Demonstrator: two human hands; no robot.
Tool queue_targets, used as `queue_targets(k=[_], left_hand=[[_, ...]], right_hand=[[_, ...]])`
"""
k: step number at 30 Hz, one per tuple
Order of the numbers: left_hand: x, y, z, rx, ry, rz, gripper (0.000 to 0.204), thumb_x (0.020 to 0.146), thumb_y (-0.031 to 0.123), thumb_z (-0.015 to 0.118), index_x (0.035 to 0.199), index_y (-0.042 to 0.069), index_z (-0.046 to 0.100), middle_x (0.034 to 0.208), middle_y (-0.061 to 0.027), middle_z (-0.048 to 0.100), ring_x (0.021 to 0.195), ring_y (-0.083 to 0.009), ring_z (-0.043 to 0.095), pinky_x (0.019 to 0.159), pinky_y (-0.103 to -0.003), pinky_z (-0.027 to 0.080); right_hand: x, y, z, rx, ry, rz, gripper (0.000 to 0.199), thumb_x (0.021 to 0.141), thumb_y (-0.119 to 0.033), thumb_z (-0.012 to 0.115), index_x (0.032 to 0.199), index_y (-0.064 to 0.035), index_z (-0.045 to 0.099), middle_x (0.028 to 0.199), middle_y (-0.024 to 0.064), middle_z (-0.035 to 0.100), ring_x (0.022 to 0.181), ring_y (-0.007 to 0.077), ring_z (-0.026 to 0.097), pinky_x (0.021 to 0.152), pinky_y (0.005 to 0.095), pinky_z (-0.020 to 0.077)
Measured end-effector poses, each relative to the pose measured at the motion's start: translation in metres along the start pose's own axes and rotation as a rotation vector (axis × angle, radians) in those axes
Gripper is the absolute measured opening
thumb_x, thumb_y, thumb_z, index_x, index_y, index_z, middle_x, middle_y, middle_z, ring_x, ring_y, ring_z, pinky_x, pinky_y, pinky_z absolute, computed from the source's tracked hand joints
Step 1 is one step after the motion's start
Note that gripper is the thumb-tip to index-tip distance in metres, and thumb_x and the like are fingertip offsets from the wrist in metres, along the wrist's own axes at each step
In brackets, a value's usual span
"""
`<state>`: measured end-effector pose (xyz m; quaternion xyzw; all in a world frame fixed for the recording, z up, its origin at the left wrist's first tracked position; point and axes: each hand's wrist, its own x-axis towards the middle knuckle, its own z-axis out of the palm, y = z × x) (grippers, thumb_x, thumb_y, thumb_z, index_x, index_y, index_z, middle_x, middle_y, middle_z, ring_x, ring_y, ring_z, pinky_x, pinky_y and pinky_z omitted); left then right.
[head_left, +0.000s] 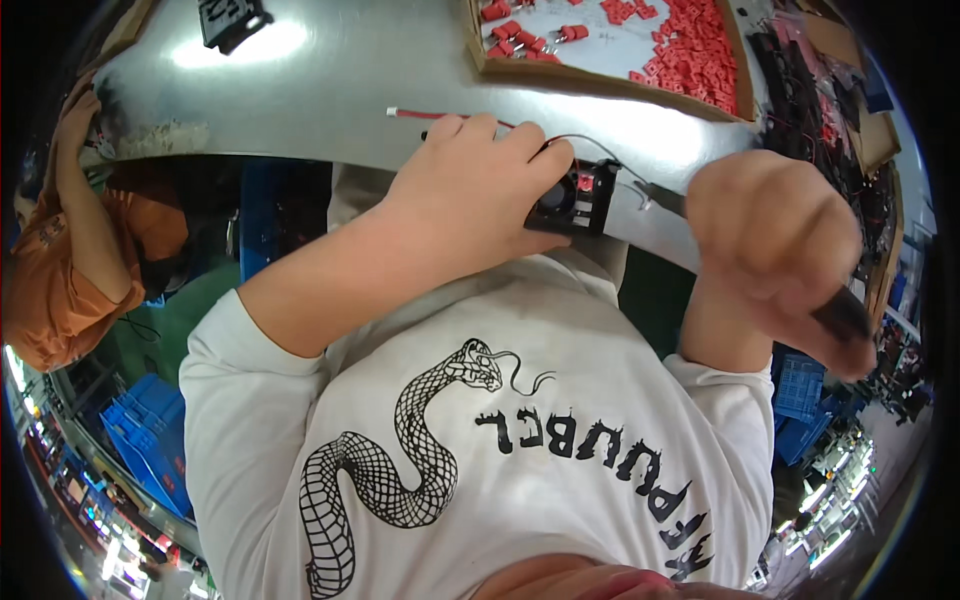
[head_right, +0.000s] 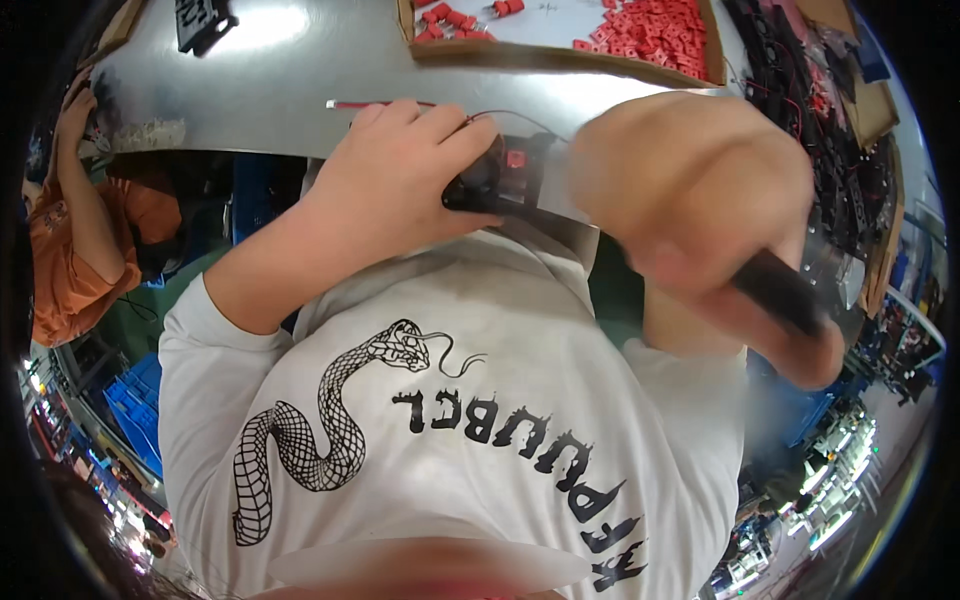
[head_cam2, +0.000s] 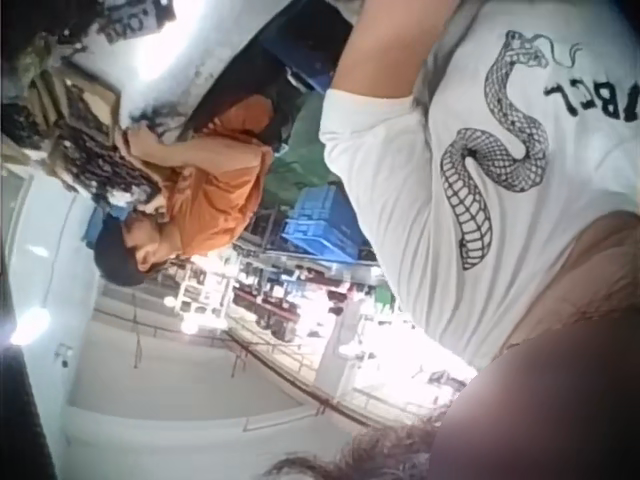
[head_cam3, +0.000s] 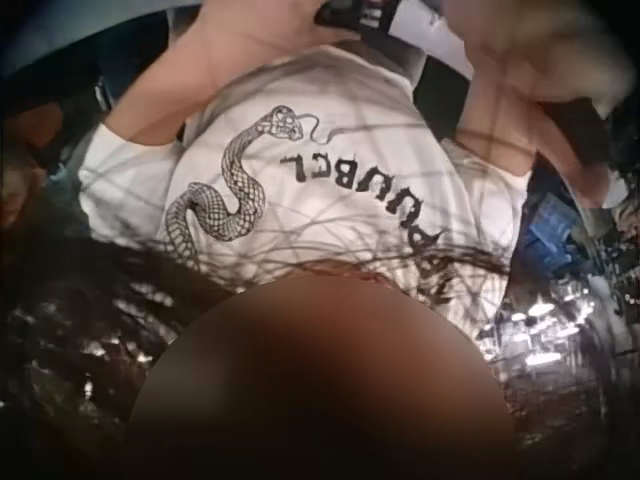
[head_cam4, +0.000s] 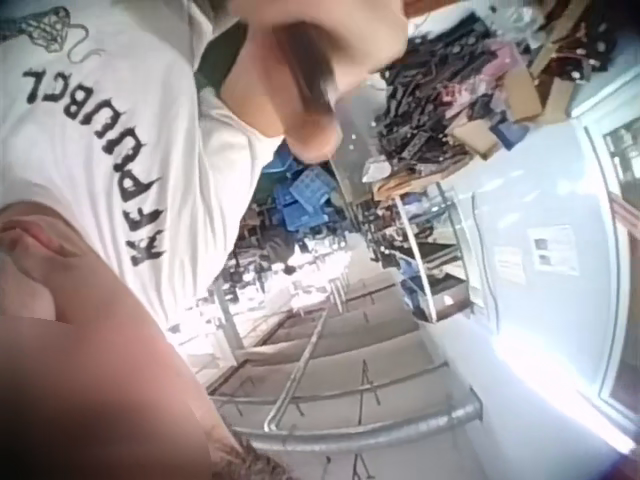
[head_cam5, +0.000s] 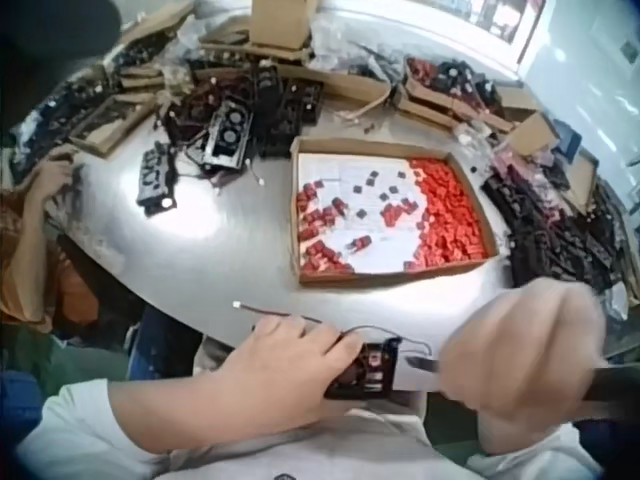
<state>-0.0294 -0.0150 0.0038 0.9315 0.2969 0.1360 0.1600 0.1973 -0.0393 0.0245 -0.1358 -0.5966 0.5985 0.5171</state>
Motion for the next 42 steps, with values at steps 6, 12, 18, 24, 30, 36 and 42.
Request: queue_targets(k=[6,12,18,24,30,36,42], left_hand=[[0.0,-0.005,0.005,-0.023,0.016,-0.019,0.06,0.072,0.045,0.084,0.118,0.013,0.062,0.099,-0.0062,0.063,0.092,-0.0292,0.063,0.082,-0.043,0.048],[0.001,-0.005,0.003,-0.014,0.006,-0.004,0.062,0.073,0.044,0.084,0.121,0.013,0.061,0.101,-0.0056,0.063,0.088,-0.0295,0.064,0.08,-0.043,0.048],[0.0,-0.001,0.001,-0.02,0.021,0.009,0.064,0.073,0.046,0.084,0.123,0.013,0.061,0.1,-0.0056,0.061,0.088,-0.0293,0.063,0.08,-0.043,0.048],[0.003,-0.004,0.003,-0.023,-0.01,-0.009,0.066,0.072,0.047,0.084,0.125,0.014,0.061,0.102,-0.0055,0.062,0.091,-0.0291,0.063,0.081,-0.043,0.048],[0.002,-0.006,0.0,-0.005,0.004,-0.041,0.066,0.073,0.046,0.084,0.125,0.013,0.061,0.102,-0.0056,0.062,0.092,-0.0298,0.063,0.082,-0.042,0.048],[0.003,-0.002,0.001,0.023,0.0,-0.036,0.065,0.074,0.049,0.082,0.124,0.013,0.062,0.103,-0.0039,0.061,0.092,-0.0264,0.062,0.081,-0.041,0.047],[-0.001,0.001,0.004,0.046,0.012,-0.051,0.066,0.074,0.051,0.082,0.124,0.013,0.062,0.1,-0.0031,0.06,0.089,-0.025,0.061,0.08,-0.04,0.047]], right_hand=[[0.017,-0.008,-0.003,-0.048,0.13,-0.056,0.052,0.085,-0.056,0.069,0.073,-0.0066,0.058,0.068,0.0054,0.054,0.053,0.0181,0.047,0.05,0.0308,0.0383],[0.009,-0.008,0.001,-0.072,0.111,0.017,0.055,0.081,-0.064,0.071,0.076,-0.0103,0.061,0.071,0.0012,0.055,0.055,0.0159,0.049,0.051,0.0291,0.0378],[0.02,-0.025,-0.001,0.164,-0.12,-0.289,0.067,0.083,-0.074,0.066,0.086,-0.0063,0.061,0.072,0.0051,0.057,0.056,0.018,0.047,0.052,0.0343,0.0365],[0.031,-0.017,-0.023,0.012,-0.241,-0.323,0.073,0.08,-0.078,0.067,0.089,-0.0064,0.063,0.075,0.0045,0.056,0.056,0.0172,0.049,0.052,0.0323,0.0399],[0.013,-0.005,-0.009,-0.117,0.013,0.02,0.079,0.078,-0.076,0.061,0.078,0.0028,0.062,0.079,0.0127,0.064,0.062,0.0241,0.057,0.058,0.034,0.0442],[0.008,-0.035,0.015,0.048,0.291,-0.062,0.076,0.077,-0.084,0.064,0.109,-0.0153,0.063,0.086,-0.0016,0.049,0.07,0.0122,0.04,0.064,0.0286,0.0313],[-0.016,0.007,0.011,0.107,0.418,-0.174,0.103,0.077,-0.091,0.047,0.127,-0.0015,0.055,0.1,0.0097,0.054,0.089,0.0211,0.048,0.08,0.0383,0.0401]])
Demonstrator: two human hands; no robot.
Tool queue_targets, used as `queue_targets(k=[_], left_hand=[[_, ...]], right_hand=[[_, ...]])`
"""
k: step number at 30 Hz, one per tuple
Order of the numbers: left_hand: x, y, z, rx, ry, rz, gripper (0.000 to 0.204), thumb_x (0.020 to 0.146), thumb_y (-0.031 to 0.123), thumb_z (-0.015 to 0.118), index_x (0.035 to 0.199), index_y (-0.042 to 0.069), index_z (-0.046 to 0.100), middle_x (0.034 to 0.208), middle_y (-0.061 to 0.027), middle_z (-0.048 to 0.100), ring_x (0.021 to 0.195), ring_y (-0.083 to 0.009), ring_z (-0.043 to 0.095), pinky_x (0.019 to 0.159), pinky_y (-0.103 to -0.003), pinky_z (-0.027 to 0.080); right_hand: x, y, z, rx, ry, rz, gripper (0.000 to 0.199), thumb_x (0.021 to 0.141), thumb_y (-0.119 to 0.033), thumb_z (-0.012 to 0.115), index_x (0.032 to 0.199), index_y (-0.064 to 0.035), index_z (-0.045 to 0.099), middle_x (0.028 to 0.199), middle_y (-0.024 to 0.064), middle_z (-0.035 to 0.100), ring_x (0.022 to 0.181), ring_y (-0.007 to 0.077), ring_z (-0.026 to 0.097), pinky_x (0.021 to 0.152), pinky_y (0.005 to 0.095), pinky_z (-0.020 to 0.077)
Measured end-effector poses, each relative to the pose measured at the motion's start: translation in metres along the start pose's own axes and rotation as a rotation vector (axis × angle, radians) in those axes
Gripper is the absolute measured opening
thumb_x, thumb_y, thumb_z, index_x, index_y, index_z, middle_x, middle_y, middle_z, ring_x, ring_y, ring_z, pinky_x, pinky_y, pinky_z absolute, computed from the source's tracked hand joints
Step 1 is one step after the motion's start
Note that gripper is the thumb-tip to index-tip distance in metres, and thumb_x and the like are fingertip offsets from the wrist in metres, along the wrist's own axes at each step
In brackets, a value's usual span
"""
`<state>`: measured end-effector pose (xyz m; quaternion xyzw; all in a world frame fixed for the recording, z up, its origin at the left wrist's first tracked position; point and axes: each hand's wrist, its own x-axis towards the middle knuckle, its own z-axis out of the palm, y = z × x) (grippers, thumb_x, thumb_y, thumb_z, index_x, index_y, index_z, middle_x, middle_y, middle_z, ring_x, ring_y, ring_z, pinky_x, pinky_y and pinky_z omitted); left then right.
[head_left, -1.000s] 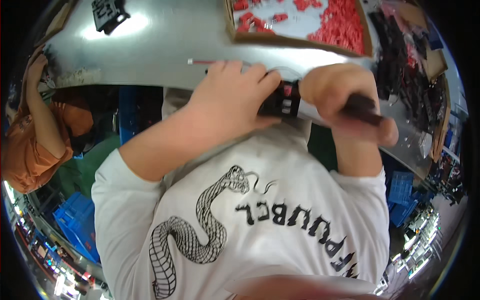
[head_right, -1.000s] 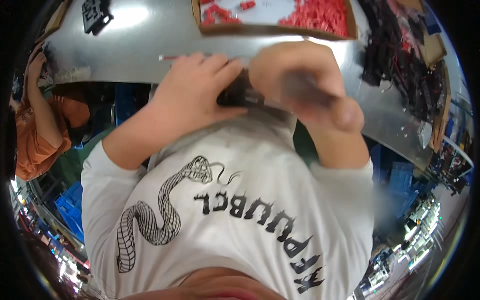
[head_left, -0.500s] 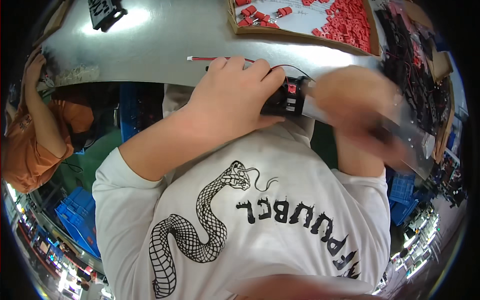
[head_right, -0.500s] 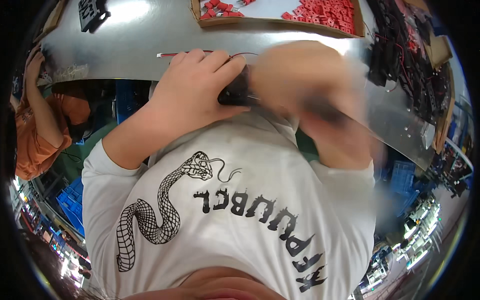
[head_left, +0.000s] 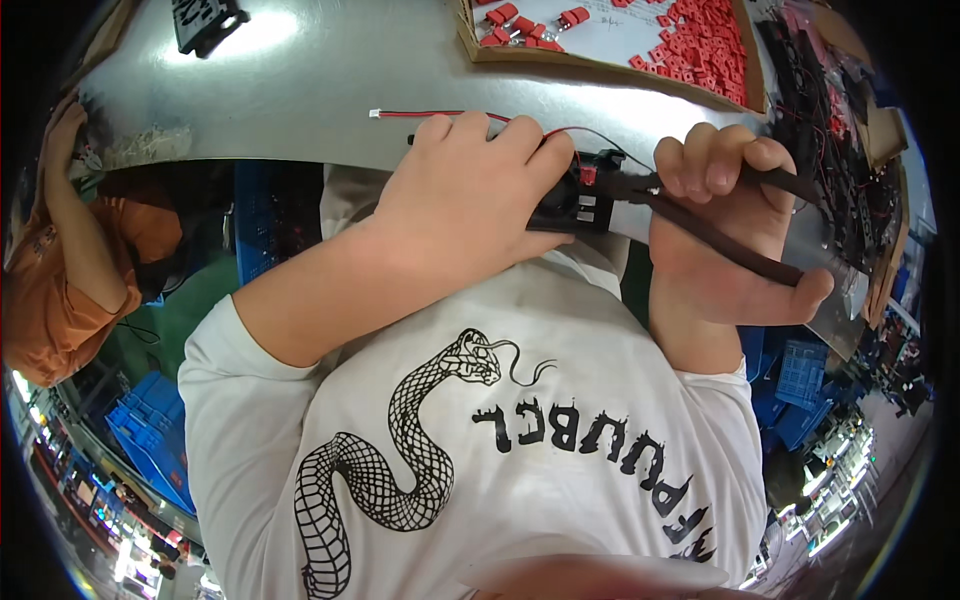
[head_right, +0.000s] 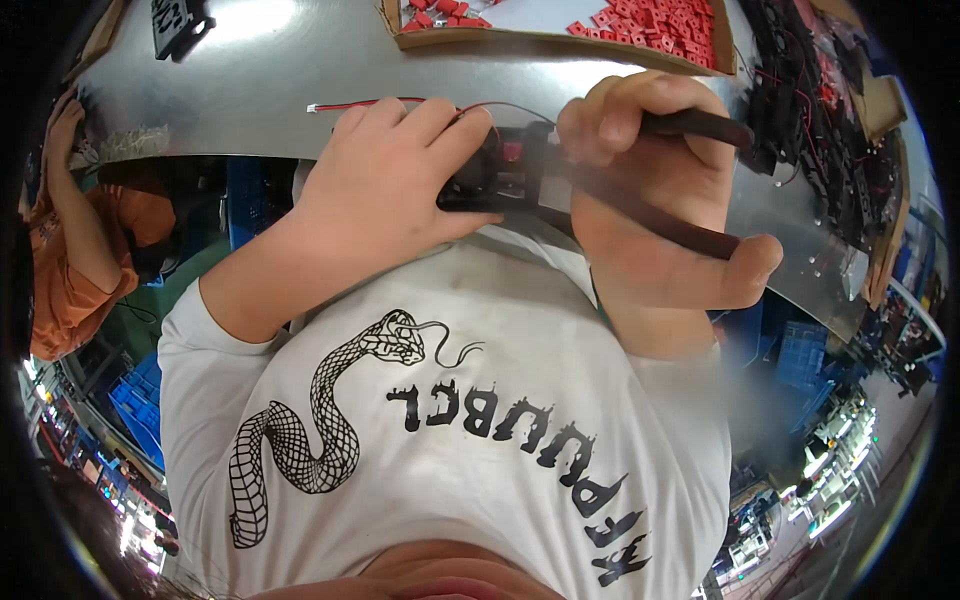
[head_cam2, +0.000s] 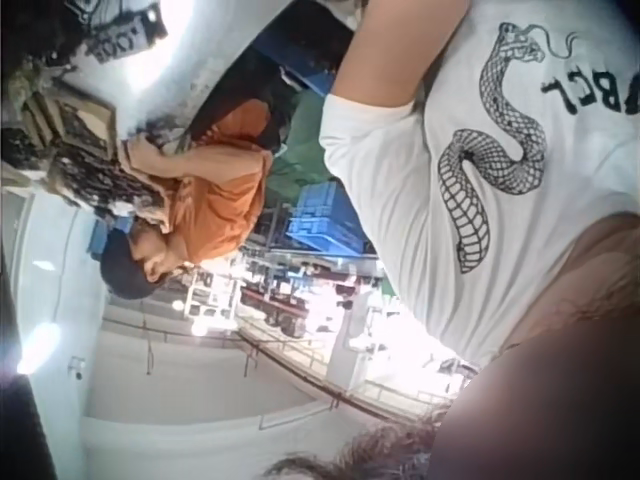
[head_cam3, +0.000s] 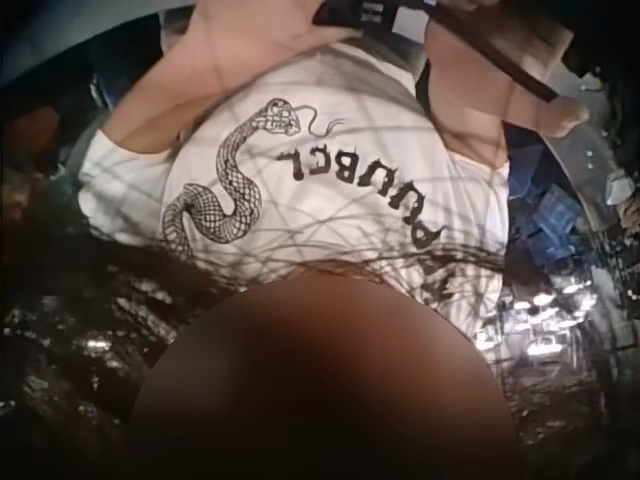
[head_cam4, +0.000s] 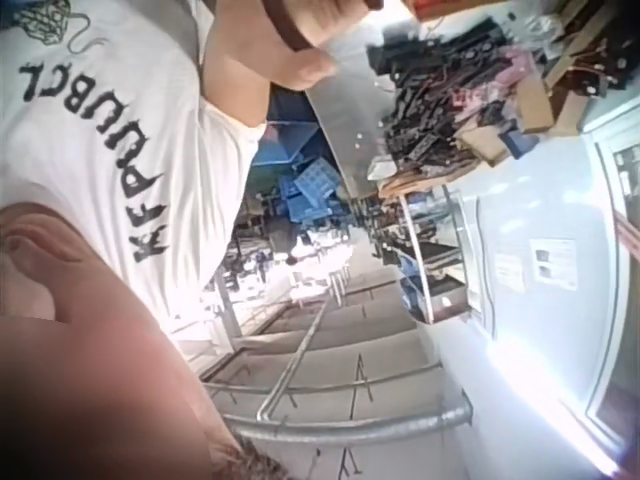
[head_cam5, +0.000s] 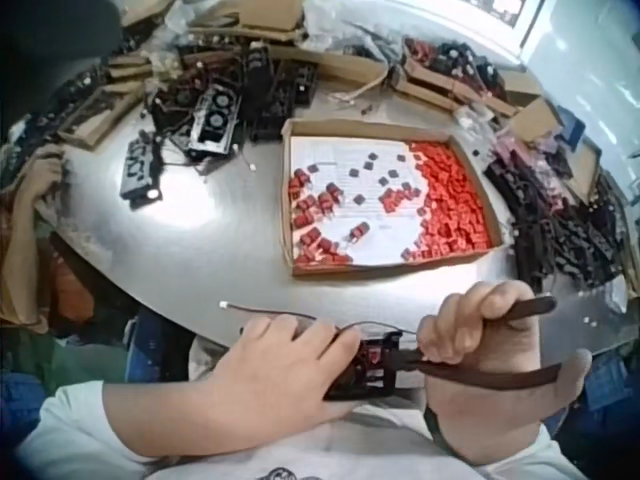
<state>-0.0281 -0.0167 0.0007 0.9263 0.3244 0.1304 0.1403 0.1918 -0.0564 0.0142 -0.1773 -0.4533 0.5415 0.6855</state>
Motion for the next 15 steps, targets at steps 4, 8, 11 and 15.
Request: queue_targets(k=[4,8,11,15], left_hand=[[0.0009,-0.0014,0.0003,0.019,0.008,0.012,0.066,0.074,0.051,0.082,0.124,0.013,0.062,0.101,-0.0029,0.059,0.088,-0.0248,0.061,0.08,-0.04,0.047],[-0.0004,-0.0006,0.0012,0.001,-0.004,0.006,0.067,0.074,0.052,0.082,0.124,0.014,0.061,0.101,-0.0026,0.059,0.088,-0.0244,0.06,0.079,-0.04,0.046],[-0.0015,-0.0004,0.0013,0.013,0.002,0.006,0.067,0.073,0.053,0.082,0.124,0.014,0.062,0.1,-0.0025,0.059,0.087,-0.0239,0.06,0.078,-0.039,0.046],[-0.0009,-0.001,0.0023,0.018,0.001,0.007,0.067,0.074,0.053,0.082,0.124,0.014,0.061,0.1,-0.0026,0.059,0.087,-0.0235,0.06,0.078,-0.039,0.046]], right_hand=[[-0.0017,0.0051,-0.0044,-0.009,-0.008,-0.005,0.105,0.076,-0.091,0.05,0.128,0.0002,0.054,0.1,0.0098,0.054,0.088,0.0215,0.047,0.079,0.0375,0.0391],[-0.0015,0.0033,-0.0042,-0.017,-0.033,-0.02,0.106,0.076,-0.09,0.05,0.129,0.0012,0.053,0.101,0.0099,0.054,0.088,0.0213,0.047,0.078,0.0371,0.0387],[-0.0028,0.0044,-0.0041,0.019,-0.033,0.019,0.107,0.075,-0.089,0.052,0.129,0.0027,0.053,0.101,0.0104,0.054,0.089,0.0213,0.047,0.079,0.0365,0.0387],[-0.0049,0.0017,-0.0031,-0.007,-0.045,0.03,0.106,0.074,-0.087,0.056,0.129,0.0032,0.053,0.103,0.0111,0.054,0.094,0.0221,0.05,0.085,0.0366,0.0404]])
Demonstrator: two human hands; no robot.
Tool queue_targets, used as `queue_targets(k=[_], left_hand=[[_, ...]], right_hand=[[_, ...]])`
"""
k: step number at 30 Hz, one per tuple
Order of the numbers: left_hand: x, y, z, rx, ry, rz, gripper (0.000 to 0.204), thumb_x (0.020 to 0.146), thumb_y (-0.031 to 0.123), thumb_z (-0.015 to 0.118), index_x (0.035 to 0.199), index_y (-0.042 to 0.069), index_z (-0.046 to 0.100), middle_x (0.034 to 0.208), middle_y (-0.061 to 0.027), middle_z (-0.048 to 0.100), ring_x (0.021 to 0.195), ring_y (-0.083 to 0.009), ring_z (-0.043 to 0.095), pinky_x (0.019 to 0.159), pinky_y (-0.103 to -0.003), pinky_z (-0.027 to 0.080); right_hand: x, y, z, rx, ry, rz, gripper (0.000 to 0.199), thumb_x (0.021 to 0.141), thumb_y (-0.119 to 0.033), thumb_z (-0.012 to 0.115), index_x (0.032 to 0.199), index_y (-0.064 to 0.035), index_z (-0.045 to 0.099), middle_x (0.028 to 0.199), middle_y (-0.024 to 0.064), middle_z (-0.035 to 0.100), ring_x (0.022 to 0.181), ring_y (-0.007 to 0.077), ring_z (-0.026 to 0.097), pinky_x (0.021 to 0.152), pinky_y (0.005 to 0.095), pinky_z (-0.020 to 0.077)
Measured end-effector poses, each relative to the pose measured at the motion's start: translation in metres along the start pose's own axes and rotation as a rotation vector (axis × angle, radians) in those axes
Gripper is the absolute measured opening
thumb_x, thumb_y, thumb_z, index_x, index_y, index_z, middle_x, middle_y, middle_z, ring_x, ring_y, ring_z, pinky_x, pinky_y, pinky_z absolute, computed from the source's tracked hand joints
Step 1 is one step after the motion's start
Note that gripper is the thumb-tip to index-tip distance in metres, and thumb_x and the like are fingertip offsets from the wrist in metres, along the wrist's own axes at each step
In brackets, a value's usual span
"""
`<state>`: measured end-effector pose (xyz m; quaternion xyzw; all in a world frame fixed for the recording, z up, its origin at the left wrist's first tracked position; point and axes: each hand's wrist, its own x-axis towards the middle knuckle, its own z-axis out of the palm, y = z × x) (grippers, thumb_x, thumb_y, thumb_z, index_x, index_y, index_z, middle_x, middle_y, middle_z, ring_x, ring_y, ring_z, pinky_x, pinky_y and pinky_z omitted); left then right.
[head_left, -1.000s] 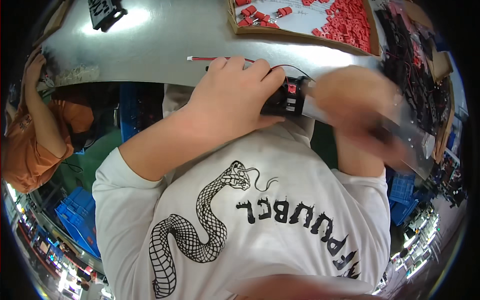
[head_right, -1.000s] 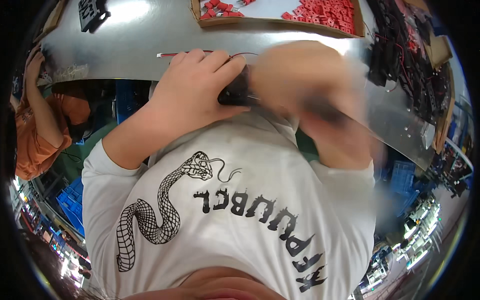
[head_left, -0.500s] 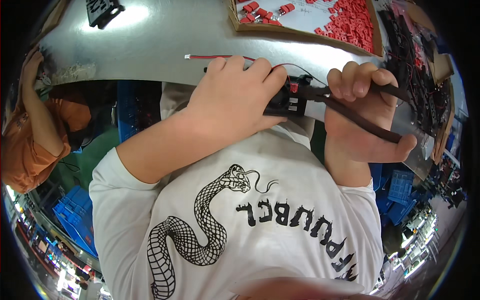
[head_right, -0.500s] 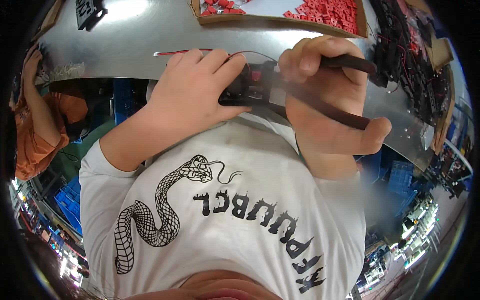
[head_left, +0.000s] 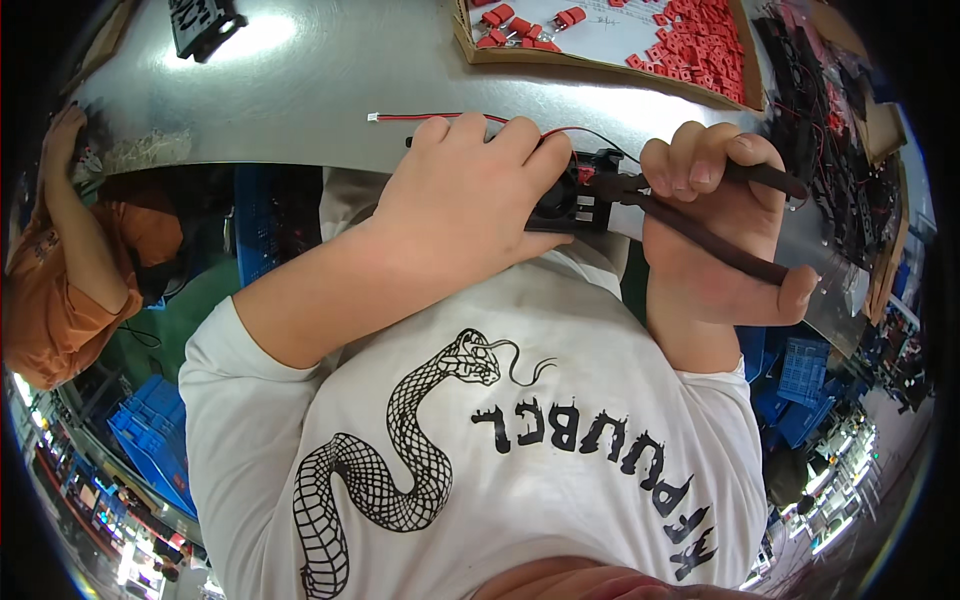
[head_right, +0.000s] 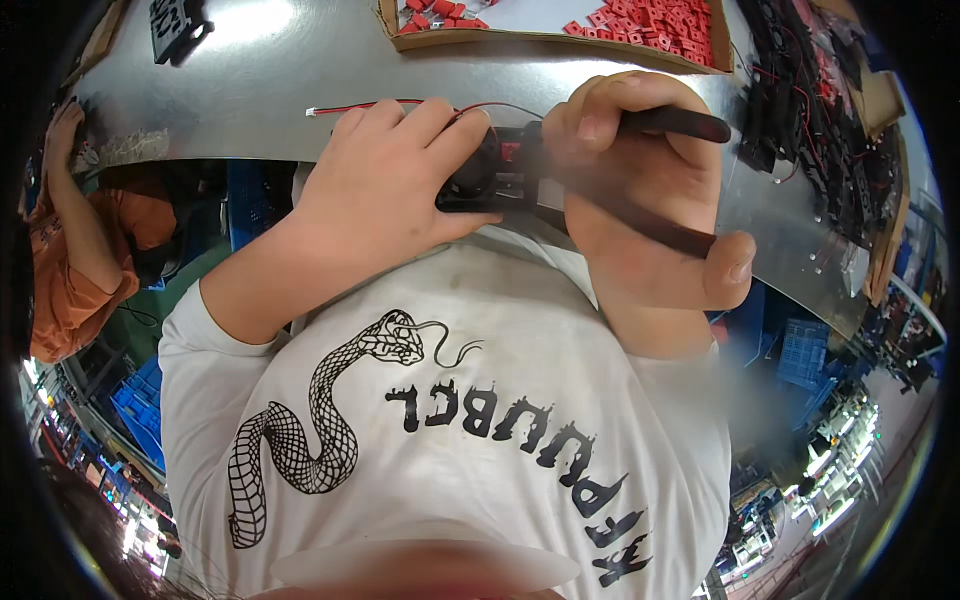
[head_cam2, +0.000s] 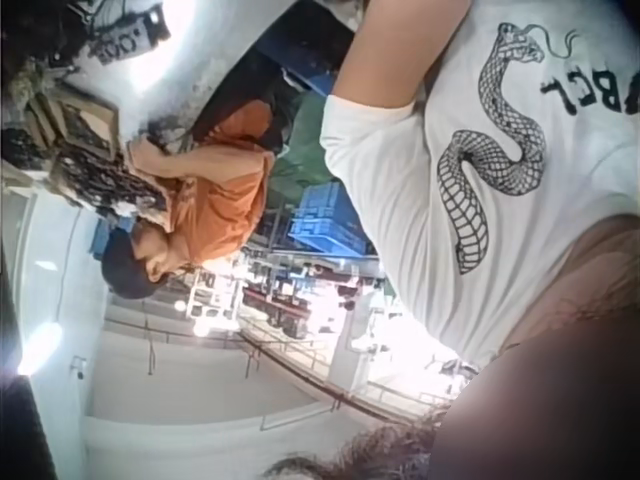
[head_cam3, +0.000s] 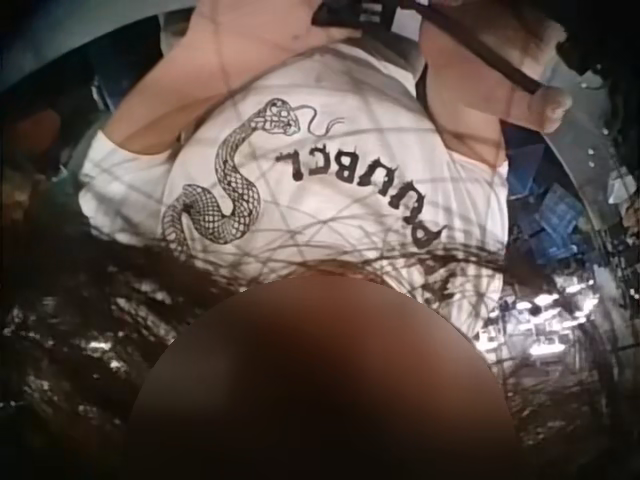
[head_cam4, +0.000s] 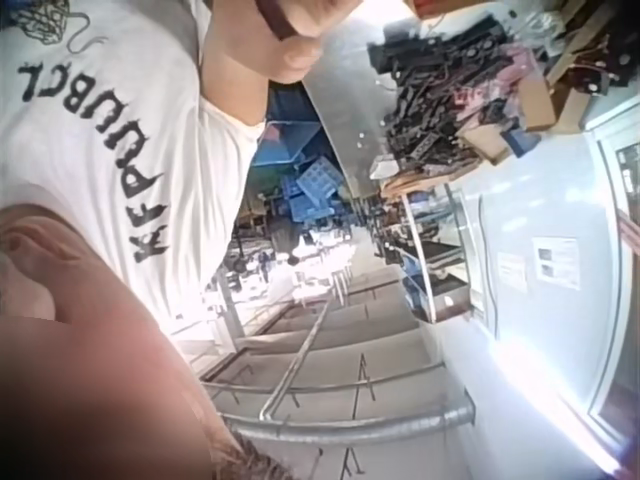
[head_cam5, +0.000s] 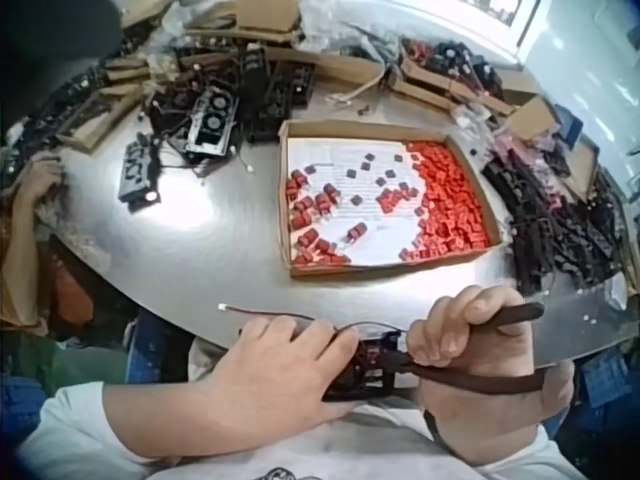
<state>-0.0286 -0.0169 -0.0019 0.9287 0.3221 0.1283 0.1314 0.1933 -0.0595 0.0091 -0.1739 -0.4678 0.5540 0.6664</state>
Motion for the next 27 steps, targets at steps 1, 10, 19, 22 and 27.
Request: queue_targets(k=[1,10,19,22,27], left_hand=[[0.0,0.0,0.0,0.002,0.0,-0.001,0.067,0.074,0.053,0.082,0.124,0.014,0.061,0.1,-0.0026,0.059,0.087,-0.0235,0.06,0.078,-0.039,0.046],[-0.001,0.001,0.0,0.005,-0.002,-0.002,0.068,0.074,0.055,0.081,0.124,0.013,0.062,0.099,-0.0026,0.059,0.085,-0.0234,0.061,0.077,-0.039,0.046],[0.001,0.001,-0.003,-0.018,-0.036,-0.012,0.069,0.074,0.053,0.082,0.127,0.014,0.061,0.098,-0.0028,0.06,0.085,-0.0246,0.061,0.077,-0.04,0.046],[0.003,0.0,-0.005,-0.032,-0.019,0.0,0.069,0.073,0.051,0.083,0.127,0.014,0.06,0.098,-0.0031,0.06,0.086,-0.0247,0.062,0.077,-0.04,0.046],[0.005,0.0,-0.009,-0.03,-0.015,0.013,0.066,0.075,0.047,0.083,0.126,0.014,0.06,0.101,-0.0045,0.062,0.092,-0.027,0.063,0.081,-0.042,0.047]], right_hand=[[0.0,0.0,0.001,-0.019,-0.001,0.016,0.105,0.073,-0.086,0.057,0.129,0.0032,0.053,0.103,0.0114,0.054,0.096,0.0223,0.051,0.087,0.0368,0.0409],[0.001,-0.004,0.014,-0.121,0.126,0.071,0.088,0.078,-0.077,0.06,0.126,-0.0026,0.059,0.094,0.0058,0.05,0.081,0.0165,0.039,0.073,0.0334,0.0321],[-0.004,-0.006,0.013,-0.263,0.104,0.123,0.087,0.079,-0.078,0.059,0.121,-0.0021,0.057,0.093,0.0077,0.05,0.082,0.0184,0.043,0.073,0.0351,0.0338],[0.0,-0.002,0.02,-0.246,0.08,0.085,0.085,0.079,-0.078,0.059,0.115,-0.0011,0.058,0.089,0.0084,0.05,0.077,0.0192,0.043,0.071,0.0367,0.0349],[0.012,-0.003,0.014,-0.34,-0.067,0.016,0.09,0.077,-0.083,0.055,0.08,0.0061,0.064,0.075,0.014,0.061,0.069,0.0246,0.059,0.064,0.0323,0.0456]])
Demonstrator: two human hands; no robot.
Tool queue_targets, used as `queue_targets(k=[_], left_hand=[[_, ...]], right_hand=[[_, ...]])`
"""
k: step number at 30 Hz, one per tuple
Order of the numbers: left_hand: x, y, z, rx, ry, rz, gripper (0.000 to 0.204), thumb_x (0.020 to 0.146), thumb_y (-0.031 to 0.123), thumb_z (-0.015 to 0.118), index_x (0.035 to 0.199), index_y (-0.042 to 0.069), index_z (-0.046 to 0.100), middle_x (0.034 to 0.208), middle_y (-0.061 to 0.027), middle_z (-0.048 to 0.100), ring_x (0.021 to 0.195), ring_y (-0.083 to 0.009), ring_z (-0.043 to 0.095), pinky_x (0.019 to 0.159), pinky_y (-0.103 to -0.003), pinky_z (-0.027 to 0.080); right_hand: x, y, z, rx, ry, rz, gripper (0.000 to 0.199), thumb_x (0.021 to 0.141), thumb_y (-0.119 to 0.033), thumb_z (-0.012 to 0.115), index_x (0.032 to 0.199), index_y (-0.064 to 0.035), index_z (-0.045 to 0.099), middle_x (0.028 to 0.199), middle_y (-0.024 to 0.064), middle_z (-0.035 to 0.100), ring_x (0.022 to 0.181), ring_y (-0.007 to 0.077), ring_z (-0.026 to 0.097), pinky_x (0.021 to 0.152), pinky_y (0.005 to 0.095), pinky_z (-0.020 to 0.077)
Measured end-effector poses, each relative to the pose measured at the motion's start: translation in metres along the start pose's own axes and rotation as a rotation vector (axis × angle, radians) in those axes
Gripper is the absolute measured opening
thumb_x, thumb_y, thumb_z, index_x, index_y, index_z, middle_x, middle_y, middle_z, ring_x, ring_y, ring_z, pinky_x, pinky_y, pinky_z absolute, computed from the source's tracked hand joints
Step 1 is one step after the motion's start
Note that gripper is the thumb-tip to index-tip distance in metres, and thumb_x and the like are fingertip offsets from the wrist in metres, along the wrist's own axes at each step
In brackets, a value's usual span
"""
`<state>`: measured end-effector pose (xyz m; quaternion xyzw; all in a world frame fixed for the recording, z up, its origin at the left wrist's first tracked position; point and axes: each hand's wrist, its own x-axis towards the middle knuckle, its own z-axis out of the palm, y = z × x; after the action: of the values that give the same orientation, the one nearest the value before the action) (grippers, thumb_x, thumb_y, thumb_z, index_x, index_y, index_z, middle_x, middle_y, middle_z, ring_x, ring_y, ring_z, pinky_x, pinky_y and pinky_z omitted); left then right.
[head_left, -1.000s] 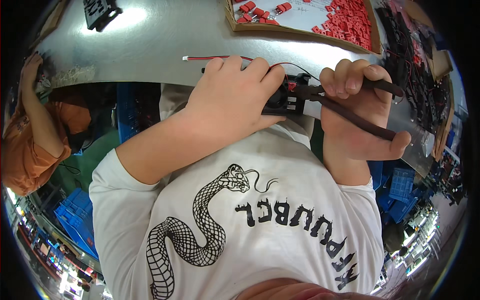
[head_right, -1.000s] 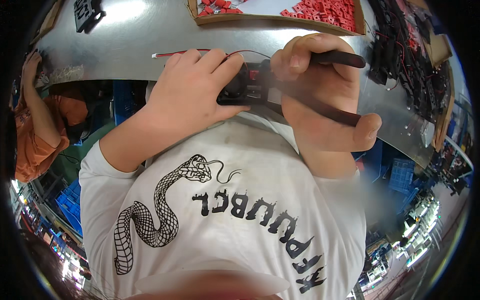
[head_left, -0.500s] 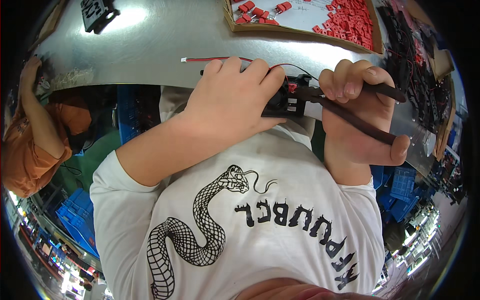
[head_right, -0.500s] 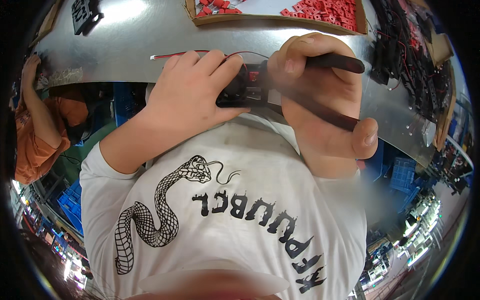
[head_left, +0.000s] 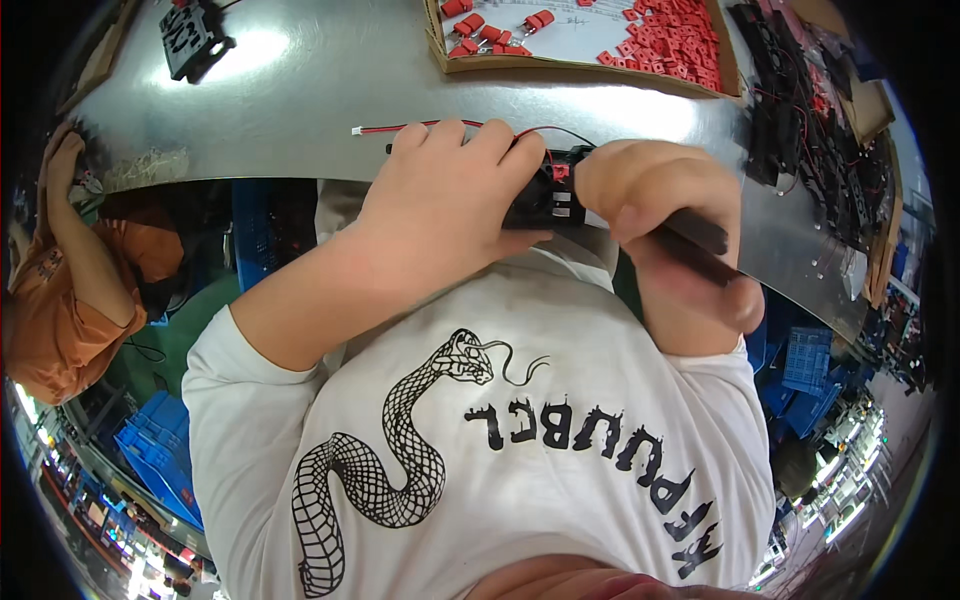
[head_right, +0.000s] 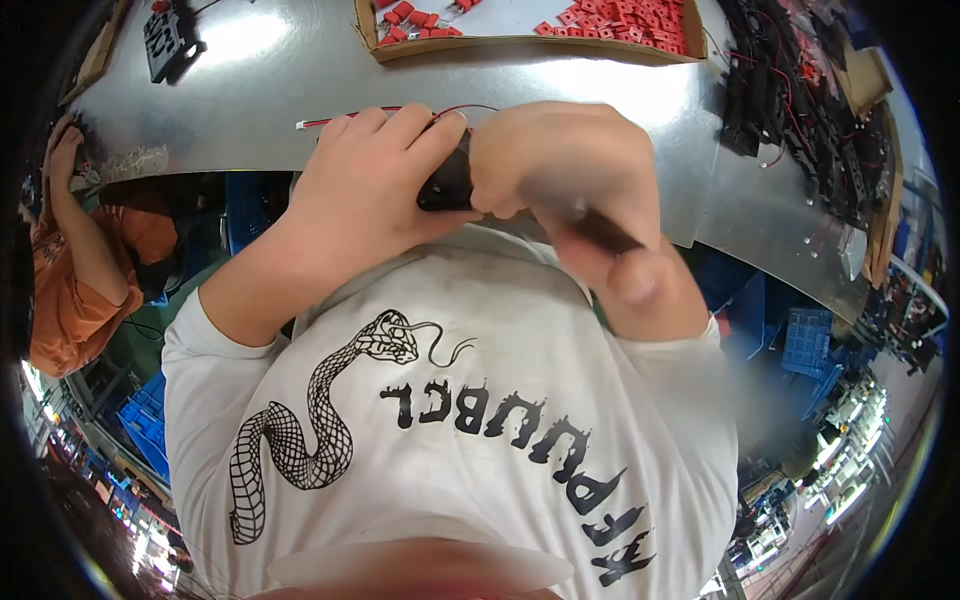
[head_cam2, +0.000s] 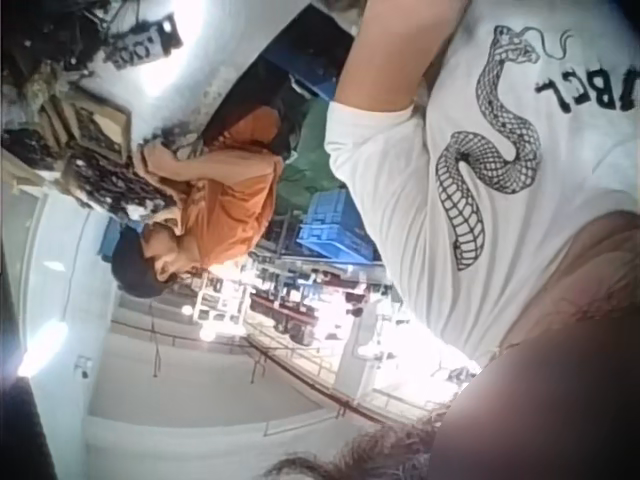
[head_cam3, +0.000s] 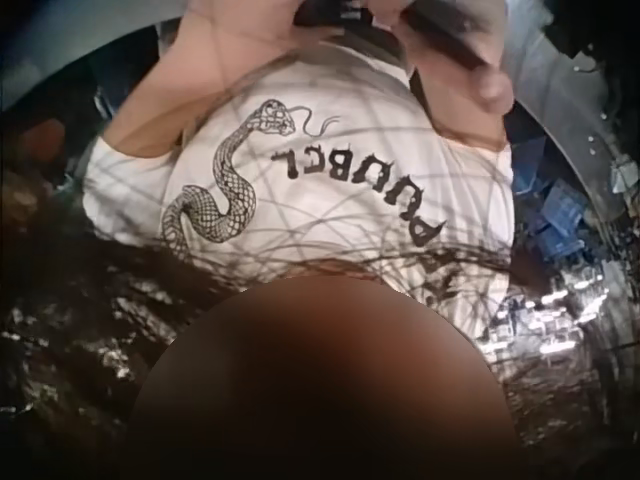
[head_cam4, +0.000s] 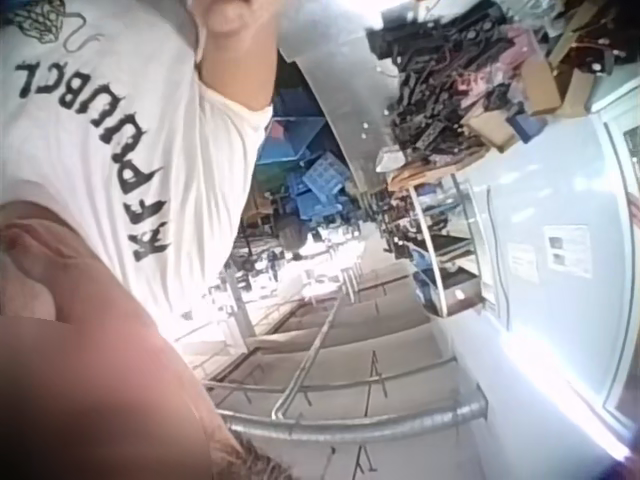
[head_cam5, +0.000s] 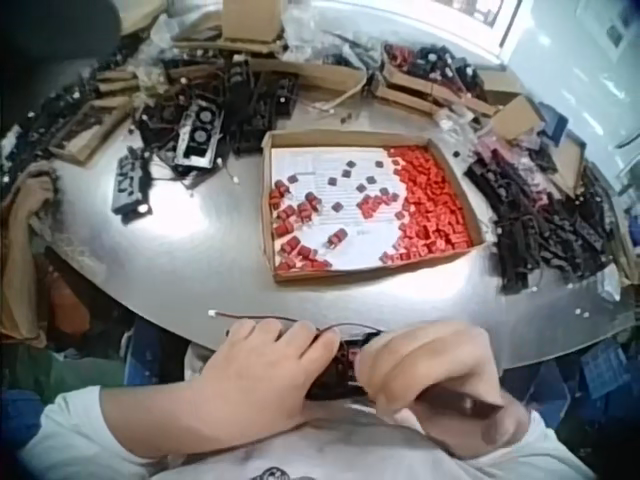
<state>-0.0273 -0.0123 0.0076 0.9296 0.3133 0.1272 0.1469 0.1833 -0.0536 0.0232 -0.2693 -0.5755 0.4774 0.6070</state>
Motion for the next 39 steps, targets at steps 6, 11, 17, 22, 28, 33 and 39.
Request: queue_targets(k=[6,11,17,22,28,33,39], left_hand=[[0.002,-0.007,-0.006,-0.031,-0.143,0.021,0.064,0.077,0.047,0.081,0.127,0.013,0.06,0.105,-0.0047,0.064,0.095,-0.0267,0.064,0.084,-0.043,0.047],[0.005,-0.009,-0.005,-0.046,-0.146,0.096,0.055,0.08,0.05,0.078,0.118,0.013,0.065,0.1,-0.0036,0.064,0.092,-0.0265,0.064,0.083,-0.043,0.047],[0.01,-0.011,-0.006,-0.272,-0.226,0.001,0.052,0.081,0.051,0.076,0.113,0.011,0.068,0.098,-0.0033,0.065,0.09,-0.0267,0.063,0.082,-0.042,0.047],[-0.001,-0.007,0.001,-0.067,-0.015,0.062,0.059,0.079,0.049,0.079,0.12,0.01,0.064,0.101,-0.0049,0.064,0.091,-0.0268,0.063,0.083,-0.042,0.046],[0.001,0.001,0.0,-0.063,-0.033,0.067,0.064,0.075,0.047,0.082,0.123,0.01,0.062,0.103,-0.0065,0.062,0.092,-0.0267,0.063,0.083,-0.041,0.047],[-0.001,0.003,0.001,-0.04,-0.025,0.048,0.064,0.074,0.047,0.083,0.122,0.01,0.062,0.102,-0.0063,0.062,0.092,-0.027,0.063,0.082,-0.041,0.047],[-0.003,0.003,0.004,-0.039,0.006,0.046,0.064,0.074,0.047,0.083,0.122,0.01,0.062,0.101,-0.0058,0.062,0.091,-0.0265,0.063,0.08,-0.041,0.046]], right_hand=[[0.039,0.014,-0.012,0.367,-0.579,0.099,0.072,0.081,-0.067,0.066,0.082,0.0049,0.071,0.063,0.0096,0.062,0.045,0.0237,0.05,0.045,0.0345,0.0399],[0.065,0.001,-0.003,0.399,-0.901,0.611,0.082,0.073,-0.073,0.071,0.085,0.0073,0.072,0.071,0.0068,0.064,0.056,0.0125,0.051,0.052,0.0274,0.0394],[0.071,0.0,-0.001,0.384,-0.83,0.711,0.072,0.077,-0.062,0.073,0.092,0.0084,0.073,0.079,0.0094,0.066,0.067,0.0147,0.058,0.063,0.0281,0.0468],[0.029,-0.032,-0.012,0.263,-0.066,0.177,0.102,0.079,-0.084,0.056,0.126,0.006,0.058,0.093,0.0132,0.058,0.08,0.0226,0.053,0.074,0.0368,0.043],[-0.03,0.004,-0.002,0.216,0.076,-0.071,0.119,0.07,-0.082,0.071,0.139,0.011,0.044,0.128,0.0198,0.057,0.113,0.0262,0.057,0.098,0.0408,0.0458],[-0.029,0.004,-0.001,0.245,0.058,-0.103,0.118,0.069,-0.081,0.072,0.138,0.0112,0.045,0.127,0.0189,0.057,0.109,0.0253,0.057,0.096,0.0391,0.0455],[-0.024,0.009,-0.002,0.235,0.028,-0.074,0.114,0.069,-0.08,0.073,0.135,0.0092,0.049,0.122,0.0159,0.057,0.107,0.0235,0.057,0.093,0.0372,0.0451]])
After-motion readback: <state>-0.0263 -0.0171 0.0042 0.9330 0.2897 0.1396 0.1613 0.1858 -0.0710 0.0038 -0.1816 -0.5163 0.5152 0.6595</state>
